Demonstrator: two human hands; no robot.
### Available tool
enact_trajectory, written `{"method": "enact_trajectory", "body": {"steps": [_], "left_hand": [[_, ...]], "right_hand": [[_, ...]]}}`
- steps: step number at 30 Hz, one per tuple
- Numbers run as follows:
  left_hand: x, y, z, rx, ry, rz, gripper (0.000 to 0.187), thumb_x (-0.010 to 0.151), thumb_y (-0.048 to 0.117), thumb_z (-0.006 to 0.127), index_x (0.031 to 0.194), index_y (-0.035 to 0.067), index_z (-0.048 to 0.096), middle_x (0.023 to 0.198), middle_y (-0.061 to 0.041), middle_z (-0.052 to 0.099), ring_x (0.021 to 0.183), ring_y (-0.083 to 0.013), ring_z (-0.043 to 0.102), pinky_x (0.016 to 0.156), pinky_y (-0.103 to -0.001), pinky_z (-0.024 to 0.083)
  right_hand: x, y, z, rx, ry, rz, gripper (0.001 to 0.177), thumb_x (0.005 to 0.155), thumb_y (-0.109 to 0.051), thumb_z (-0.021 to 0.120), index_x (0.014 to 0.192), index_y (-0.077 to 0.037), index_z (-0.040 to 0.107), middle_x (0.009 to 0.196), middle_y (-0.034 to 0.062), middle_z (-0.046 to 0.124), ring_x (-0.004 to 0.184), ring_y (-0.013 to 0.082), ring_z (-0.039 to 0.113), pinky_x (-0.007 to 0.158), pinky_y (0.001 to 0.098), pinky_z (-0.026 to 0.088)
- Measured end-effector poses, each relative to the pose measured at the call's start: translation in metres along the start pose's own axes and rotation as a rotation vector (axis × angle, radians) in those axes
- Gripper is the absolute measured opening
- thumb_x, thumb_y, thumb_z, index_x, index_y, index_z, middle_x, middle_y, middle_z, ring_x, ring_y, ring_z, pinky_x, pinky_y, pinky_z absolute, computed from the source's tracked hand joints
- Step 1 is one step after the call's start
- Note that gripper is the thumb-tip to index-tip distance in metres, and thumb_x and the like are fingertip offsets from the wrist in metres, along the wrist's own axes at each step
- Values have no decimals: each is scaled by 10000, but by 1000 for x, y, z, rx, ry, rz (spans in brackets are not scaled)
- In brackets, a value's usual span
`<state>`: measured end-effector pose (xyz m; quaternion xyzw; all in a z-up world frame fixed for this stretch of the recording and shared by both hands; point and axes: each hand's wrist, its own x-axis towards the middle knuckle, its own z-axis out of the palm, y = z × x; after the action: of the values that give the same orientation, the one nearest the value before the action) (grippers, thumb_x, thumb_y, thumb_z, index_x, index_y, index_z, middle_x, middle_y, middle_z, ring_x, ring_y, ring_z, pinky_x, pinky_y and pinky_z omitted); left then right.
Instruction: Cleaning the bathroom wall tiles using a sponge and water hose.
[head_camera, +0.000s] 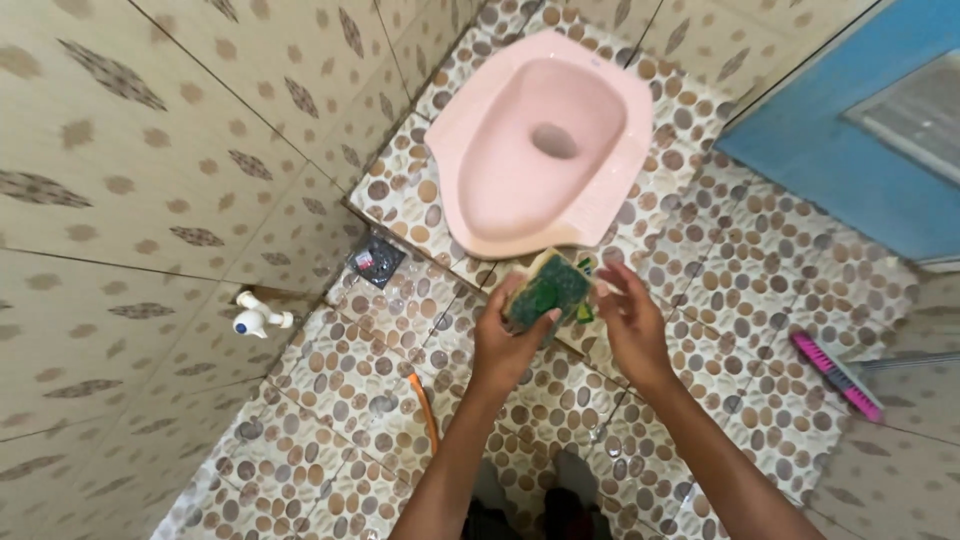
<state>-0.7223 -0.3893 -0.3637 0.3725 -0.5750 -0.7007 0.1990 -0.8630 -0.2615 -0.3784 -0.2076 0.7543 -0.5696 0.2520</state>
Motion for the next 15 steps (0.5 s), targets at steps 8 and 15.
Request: {"method": "enact_trajectory", "body": {"steps": [8,15], "left_hand": [[-42,142,27,-357,20,58,722,859,105,806,1461,28,414,1217,-92,674,1079,-163,666,880,-304,563],[-71,248,30,-411,45,60,523,977,149,684,1478,91,549,1177,-69,707,981,-106,639,777,-260,503]], "right_hand": [[-24,-170,-39,354,-77,123,458,978,-141,640,1416,-26,567,1161,94,686,946,170,694,776,323,597],[-33,-244,-74,409,-28,-18,423,955,-103,685,1352,0,583,1150,124,687,951,182,709,768,335,588]]}}
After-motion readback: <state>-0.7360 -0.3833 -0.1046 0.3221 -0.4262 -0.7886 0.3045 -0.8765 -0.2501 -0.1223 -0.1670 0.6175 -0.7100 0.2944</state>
